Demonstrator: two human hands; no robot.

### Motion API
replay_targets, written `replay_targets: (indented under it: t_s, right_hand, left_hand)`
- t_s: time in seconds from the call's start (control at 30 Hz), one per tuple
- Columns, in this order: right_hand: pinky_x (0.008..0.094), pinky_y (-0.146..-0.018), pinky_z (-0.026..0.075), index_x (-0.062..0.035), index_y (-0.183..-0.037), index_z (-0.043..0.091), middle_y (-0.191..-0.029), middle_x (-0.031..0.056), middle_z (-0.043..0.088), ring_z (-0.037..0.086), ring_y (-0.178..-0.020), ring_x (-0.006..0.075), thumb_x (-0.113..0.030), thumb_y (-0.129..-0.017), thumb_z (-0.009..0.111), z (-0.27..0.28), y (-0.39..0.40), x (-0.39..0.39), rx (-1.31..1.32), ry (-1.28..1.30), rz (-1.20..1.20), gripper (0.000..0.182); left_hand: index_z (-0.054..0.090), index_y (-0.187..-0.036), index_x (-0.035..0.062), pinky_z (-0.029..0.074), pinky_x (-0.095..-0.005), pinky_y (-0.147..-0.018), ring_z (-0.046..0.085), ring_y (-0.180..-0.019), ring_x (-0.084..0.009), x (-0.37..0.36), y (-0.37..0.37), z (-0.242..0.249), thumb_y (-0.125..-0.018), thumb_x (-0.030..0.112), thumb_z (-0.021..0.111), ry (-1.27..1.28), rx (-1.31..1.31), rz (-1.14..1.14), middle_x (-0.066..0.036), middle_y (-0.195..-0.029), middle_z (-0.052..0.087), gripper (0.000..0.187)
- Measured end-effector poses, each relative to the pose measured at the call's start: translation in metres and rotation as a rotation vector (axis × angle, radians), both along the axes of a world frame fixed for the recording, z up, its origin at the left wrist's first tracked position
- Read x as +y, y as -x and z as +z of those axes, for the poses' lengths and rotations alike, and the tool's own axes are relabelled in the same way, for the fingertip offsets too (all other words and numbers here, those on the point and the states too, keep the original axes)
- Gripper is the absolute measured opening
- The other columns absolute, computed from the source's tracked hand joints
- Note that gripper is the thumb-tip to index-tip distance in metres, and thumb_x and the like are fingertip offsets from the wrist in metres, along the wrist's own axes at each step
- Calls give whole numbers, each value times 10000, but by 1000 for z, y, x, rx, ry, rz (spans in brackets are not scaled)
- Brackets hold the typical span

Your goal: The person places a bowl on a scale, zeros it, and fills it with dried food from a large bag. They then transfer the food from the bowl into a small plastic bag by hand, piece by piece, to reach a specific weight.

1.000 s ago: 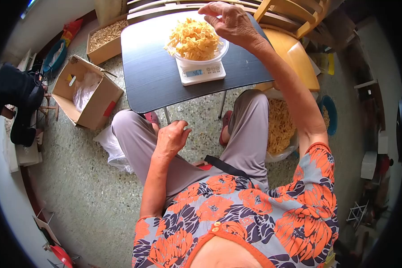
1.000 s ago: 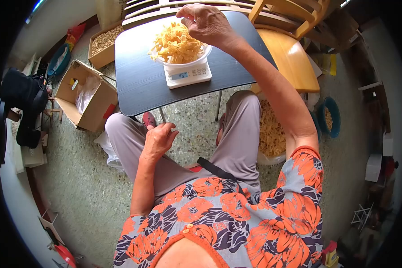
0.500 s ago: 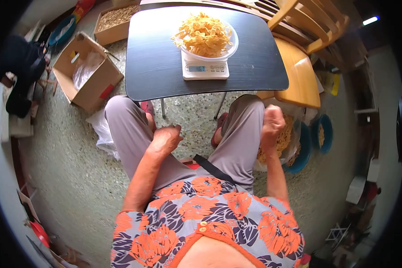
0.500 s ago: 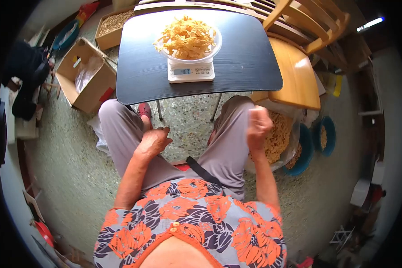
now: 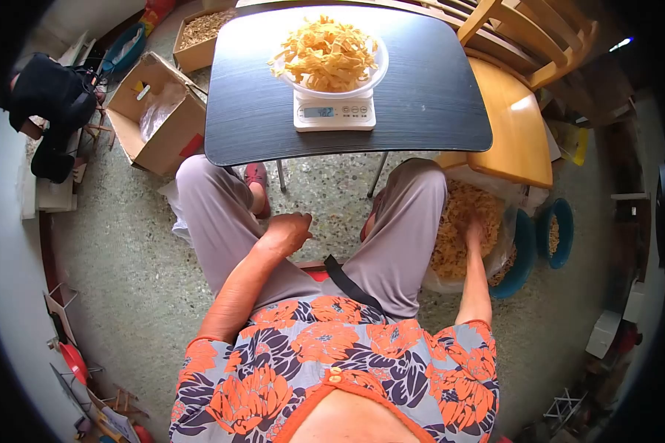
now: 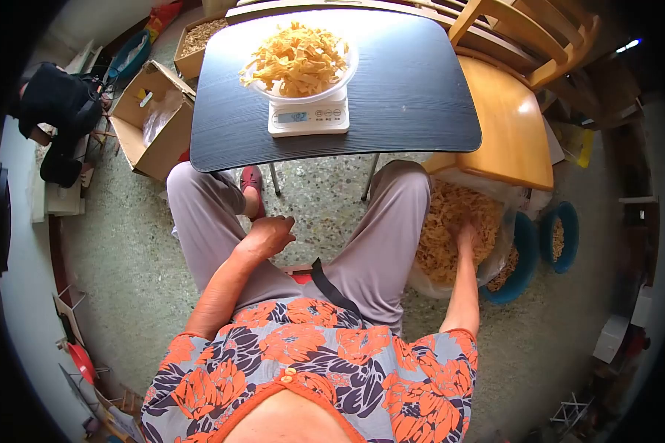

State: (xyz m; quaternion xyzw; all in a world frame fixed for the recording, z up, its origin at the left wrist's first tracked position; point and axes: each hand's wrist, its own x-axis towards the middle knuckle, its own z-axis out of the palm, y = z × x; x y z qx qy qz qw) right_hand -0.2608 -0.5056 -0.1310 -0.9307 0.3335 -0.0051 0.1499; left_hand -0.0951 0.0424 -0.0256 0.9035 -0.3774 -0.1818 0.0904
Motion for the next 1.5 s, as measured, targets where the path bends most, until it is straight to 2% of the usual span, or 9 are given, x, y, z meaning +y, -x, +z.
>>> replay_targets:
  t_s: [0.27, 0.43, 0.57, 0.8, 0.9, 1.0, 1.03, 1.23, 1.5]
  right_hand:
    - [483, -887, 524, -53, -1332, 632, -1136, 209, 708, 669, -1058, 392, -162, -850, 710, -61, 12, -11, -240, -8, 130, 501]
    - [505, -638, 485, -3, -831, 726, -813, 251, 694, 652, -702, 408, -242, -878, 671, -47, 19, -10, -127, -41, -211, 249]
    - [426, -671, 514, -29, -977, 762, -811, 176, 717, 693, -730, 259, -205, -867, 712, -11, 29, -8, -426, -174, -291, 213]
    - [450, -881, 531, -89, -1308, 662, -1116, 202, 717, 678, -1029, 343, -273, -857, 778, 12, 31, 37, -67, -233, -168, 500]
    - [478, -865, 522, -70, -1233, 674, -1092, 216, 707, 660, -1016, 389, -251, -871, 736, -31, 36, 47, 20, 212, 52, 409]
    - [510, -839, 523, -64, -1026, 725, -1020, 206, 692, 654, -976, 412, -199, -837, 691, -50, 38, 38, 185, 87, -36, 235]
    - [504, -653, 489, -45, -978, 714, -878, 203, 698, 651, -758, 385, -177, -864, 649, -51, 53, 29, 1, 101, 106, 186]
    - [462, -665, 476, 4, -1026, 729, -825, 208, 657, 627, -770, 369, -149, -878, 692, -30, 70, 7, -26, 87, 121, 216]
    - [299, -550, 416, 36, -1087, 741, -757, 26, 677, 576, -639, 87, -184, -946, 746, 16, 64, -4, -364, -276, -376, 261]
  left_hand:
    - [609, -994, 43, 548, -449, -727, 713, -856, -342, -1, -1, 5, -890, 334, 730, -31, 20, -68, -175, -862, 701, 332]
    - [629, -1137, -2, 547, -474, -747, 699, -881, -390, 6, -8, -14, -896, 283, 712, -33, 106, -49, -205, -953, 696, 382]
    - [603, -1059, 19, 536, -499, -742, 683, -875, -411, -8, -5, 23, -875, 214, 736, 55, 28, -105, -221, -930, 687, 299]
    - [597, -1066, 17, 535, -504, -730, 685, -862, -415, -18, -5, 34, -873, 222, 740, -18, 17, -136, -220, -925, 690, 316]
    - [596, -1026, 9, 538, -501, -731, 690, -848, -410, -9, -3, 15, -871, 241, 745, -16, 68, -102, -224, -907, 691, 316]
    - [606, -1011, 19, 547, -485, -725, 700, -841, -395, 0, -2, 2, -864, 273, 755, -4, 84, -52, -201, -894, 693, 329]
    - [609, -1009, 23, 551, -479, -713, 704, -830, -387, 1, -2, 3, -862, 286, 758, 14, 35, -67, -191, -889, 693, 336]
    - [615, -990, 49, 543, -442, -611, 726, -775, -319, -6, 0, 4, -888, 381, 726, -111, -27, -94, -138, -855, 692, 364]
    - [598, -989, 49, 533, -432, -617, 700, -733, -313, -9, 1, 10, -905, 375, 711, -30, -59, -91, -138, -798, 669, 355]
